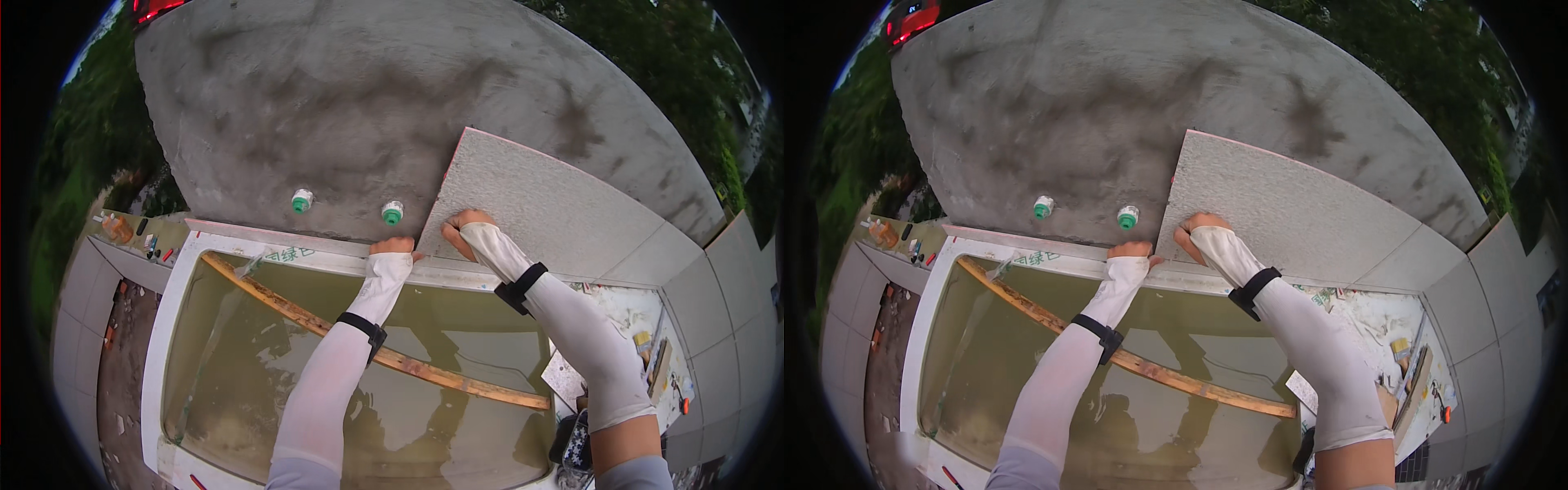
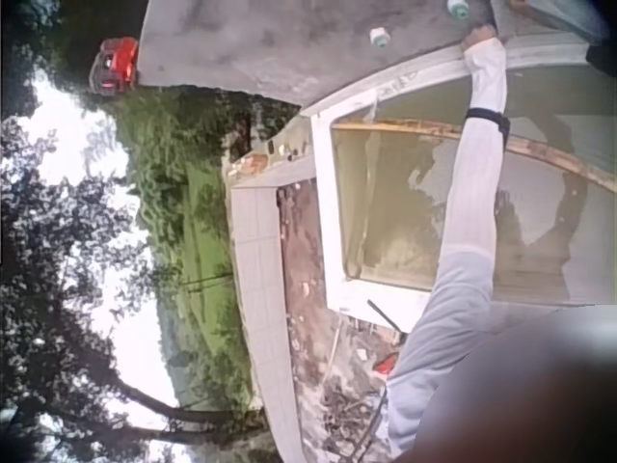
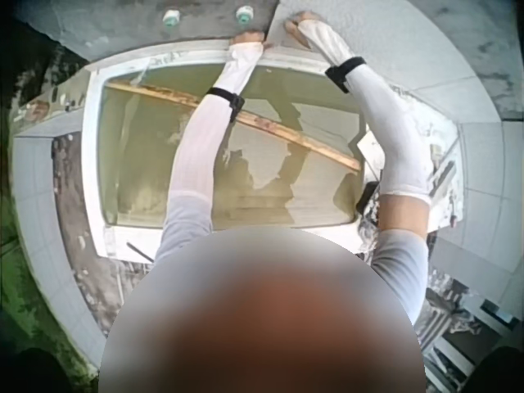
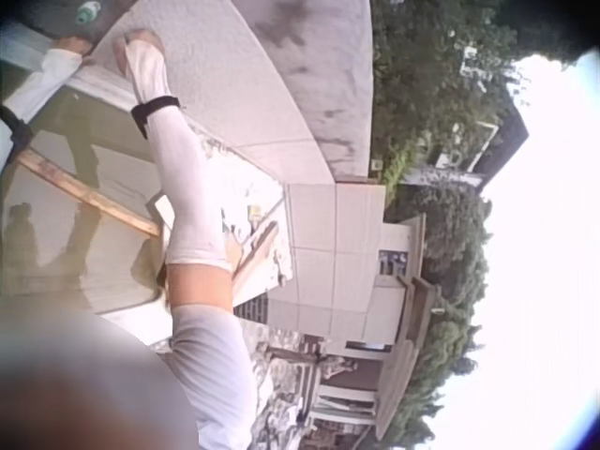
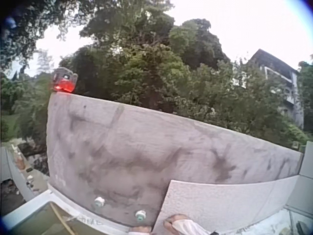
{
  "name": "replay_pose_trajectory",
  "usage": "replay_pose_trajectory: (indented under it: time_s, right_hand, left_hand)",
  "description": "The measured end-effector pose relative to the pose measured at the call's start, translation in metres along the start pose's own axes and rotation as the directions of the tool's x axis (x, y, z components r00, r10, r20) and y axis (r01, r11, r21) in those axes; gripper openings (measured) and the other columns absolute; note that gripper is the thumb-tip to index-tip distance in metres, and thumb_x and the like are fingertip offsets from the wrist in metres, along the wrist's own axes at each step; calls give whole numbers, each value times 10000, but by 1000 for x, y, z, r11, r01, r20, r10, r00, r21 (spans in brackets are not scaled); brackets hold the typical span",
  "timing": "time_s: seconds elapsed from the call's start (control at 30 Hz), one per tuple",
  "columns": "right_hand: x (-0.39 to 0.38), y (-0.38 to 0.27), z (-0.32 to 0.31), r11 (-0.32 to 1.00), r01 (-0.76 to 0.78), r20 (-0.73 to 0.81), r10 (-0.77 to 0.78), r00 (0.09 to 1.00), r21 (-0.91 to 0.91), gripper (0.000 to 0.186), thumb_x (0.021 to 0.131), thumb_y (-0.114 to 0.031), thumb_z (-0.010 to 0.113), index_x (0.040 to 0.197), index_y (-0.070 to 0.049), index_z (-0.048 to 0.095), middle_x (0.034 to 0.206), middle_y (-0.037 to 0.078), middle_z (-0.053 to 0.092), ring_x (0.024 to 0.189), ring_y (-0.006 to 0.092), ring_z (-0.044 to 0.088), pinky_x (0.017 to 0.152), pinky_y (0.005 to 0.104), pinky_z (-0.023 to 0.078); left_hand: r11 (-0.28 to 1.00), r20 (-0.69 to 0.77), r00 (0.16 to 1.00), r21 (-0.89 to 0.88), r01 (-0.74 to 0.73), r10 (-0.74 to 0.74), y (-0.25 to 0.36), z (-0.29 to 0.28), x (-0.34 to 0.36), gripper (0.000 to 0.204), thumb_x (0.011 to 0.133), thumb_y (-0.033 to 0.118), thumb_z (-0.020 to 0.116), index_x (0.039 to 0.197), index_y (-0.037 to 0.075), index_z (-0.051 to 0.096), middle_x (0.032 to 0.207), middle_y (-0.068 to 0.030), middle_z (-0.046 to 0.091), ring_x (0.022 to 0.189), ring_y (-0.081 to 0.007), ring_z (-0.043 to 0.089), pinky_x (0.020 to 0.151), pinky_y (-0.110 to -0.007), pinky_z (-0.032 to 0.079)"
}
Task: Applying mortar to a large tile and then pressing it onto a wall for installation.
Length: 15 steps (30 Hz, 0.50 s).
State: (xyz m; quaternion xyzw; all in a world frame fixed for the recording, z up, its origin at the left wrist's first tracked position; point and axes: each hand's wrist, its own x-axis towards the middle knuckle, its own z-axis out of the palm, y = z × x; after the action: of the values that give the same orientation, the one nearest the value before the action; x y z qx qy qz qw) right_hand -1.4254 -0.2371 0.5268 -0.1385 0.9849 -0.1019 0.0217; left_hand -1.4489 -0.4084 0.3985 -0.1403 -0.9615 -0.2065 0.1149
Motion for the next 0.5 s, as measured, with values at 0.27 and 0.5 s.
replay_pose_trajectory:
  time_s: [0.27,0.5]
  right_hand:
    - [-1,3,-27,982,45,-43,-38,998,182,350,900,-284,493,732,6,590,678,212,588,622,363,583,642,457,467]
    - [2,-8,-28,982,114,-103,-99,990,151,371,899,-301,498,695,-1,575,619,175,571,565,320,546,597,446,452]
  left_hand:
    - [1000,-7,1000,23,5,-5,6,-2,3,348,735,466,744,821,133,691,795,-103,693,760,-306,689,634,-450,523]
    - [998,13,999,57,36,-37,-6,4,-5,385,728,516,730,821,145,692,798,-93,695,755,-290,691,624,-452,521]
